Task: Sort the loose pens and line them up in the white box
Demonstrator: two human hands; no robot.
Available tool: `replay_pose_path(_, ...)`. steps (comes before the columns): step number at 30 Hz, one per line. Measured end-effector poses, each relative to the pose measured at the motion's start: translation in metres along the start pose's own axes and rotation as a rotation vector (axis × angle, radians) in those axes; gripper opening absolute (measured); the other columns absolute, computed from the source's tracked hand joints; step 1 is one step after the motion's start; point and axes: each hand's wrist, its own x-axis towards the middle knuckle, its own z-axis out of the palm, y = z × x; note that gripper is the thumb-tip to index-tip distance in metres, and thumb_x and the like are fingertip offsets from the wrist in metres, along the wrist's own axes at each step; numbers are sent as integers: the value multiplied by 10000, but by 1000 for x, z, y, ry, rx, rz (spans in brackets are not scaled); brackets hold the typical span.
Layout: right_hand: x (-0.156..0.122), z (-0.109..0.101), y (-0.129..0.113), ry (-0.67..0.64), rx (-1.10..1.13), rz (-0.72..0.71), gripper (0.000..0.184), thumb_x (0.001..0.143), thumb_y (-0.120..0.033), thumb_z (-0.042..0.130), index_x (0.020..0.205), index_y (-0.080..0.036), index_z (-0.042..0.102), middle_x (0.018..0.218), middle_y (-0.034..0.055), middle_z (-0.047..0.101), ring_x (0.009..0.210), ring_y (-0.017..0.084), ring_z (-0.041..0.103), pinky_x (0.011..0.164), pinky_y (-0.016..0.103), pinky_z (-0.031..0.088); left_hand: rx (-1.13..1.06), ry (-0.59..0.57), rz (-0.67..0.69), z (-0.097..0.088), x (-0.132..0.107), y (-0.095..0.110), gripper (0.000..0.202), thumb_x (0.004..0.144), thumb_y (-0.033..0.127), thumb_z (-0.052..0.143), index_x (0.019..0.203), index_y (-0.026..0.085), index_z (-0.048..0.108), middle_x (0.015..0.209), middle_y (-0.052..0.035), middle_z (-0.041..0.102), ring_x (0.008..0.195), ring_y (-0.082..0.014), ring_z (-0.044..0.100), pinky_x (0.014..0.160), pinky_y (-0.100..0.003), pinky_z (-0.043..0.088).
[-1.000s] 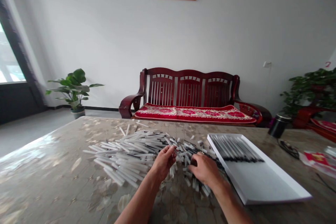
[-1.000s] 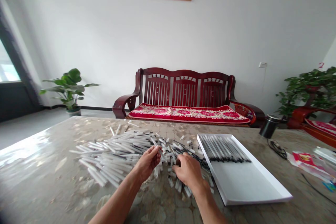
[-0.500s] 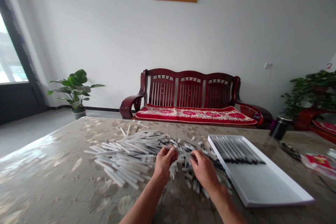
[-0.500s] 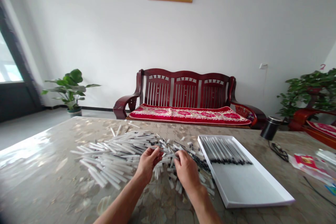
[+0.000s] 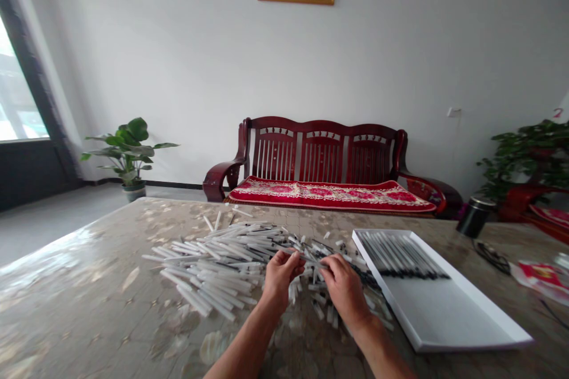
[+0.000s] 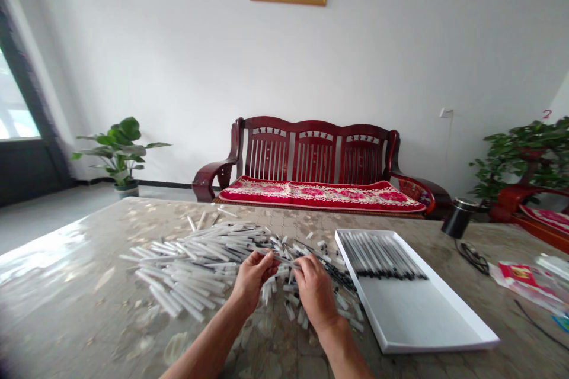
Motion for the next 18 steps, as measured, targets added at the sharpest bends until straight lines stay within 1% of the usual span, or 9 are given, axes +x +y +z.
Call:
replay_pose_path(6,-2,-1,-1,-15,-17,-61,192,950,-225,480,924,-239,669,910,58,677,873,200,648,798,313,506,58,-31,-3,1,-1,-2,466,426,429,915,696,137,672,601,1,663,559,-123,635,548,-225,518)
replay_pose_path(8,-1,-2,-2,-5,15,-47,199,943,-232,484,912,-236,680,898,59,684,865,200,652,795,313,510,50,-33,-1,1,-1,-4,475,425,438,915,697,137,669,604,1,663,557,-121,635,542,-222,517)
replay_pose_path(10,0,-2,-3,-9,78,-1,188,920,-239,506,887,-235,691,888,58,692,861,201,657,800,313,511,54,-43,14,0,-1,-4,477,432,444,914,705,137,669,606,3,662,552,-119,632,540,-222,519)
replay_pose_path(12,1,-2,-3,-27,163,91,157,878,-249,546,843,-229,698,866,57,702,848,208,662,798,317,513,77,-74,44,0,-1,-3,464,455,447,908,703,136,669,598,4,659,547,-118,626,539,-224,521)
replay_pose_path(13,2,-2,-3,-44,215,158,141,854,-259,566,824,-224,700,846,55,706,828,210,664,781,316,517,91,-93,61,0,-1,-2,454,468,447,904,701,137,669,593,4,657,545,-118,623,540,-226,523)
replay_pose_path(15,3,-3,-3,-98,347,329,139,811,-304,596,807,-216,703,789,45,712,751,209,662,695,304,527,114,-134,89,1,-2,0,432,493,442,897,702,139,672,588,4,657,546,-121,621,543,-231,528)
replay_pose_path(17,6,-4,-4,-158,496,500,194,774,-378,620,803,-206,705,719,31,703,660,201,646,581,283,518,125,-170,104,1,-3,2,415,506,428,896,711,140,677,591,2,661,552,-124,624,544,-233,532)
replay_pose_path(18,7,-5,-4,-180,564,563,233,752,-420,638,793,-200,702,684,23,691,622,196,632,534,274,505,122,-182,107,2,-3,2,408,509,418,897,713,140,678,592,2,664,551,-123,624,542,-230,533)
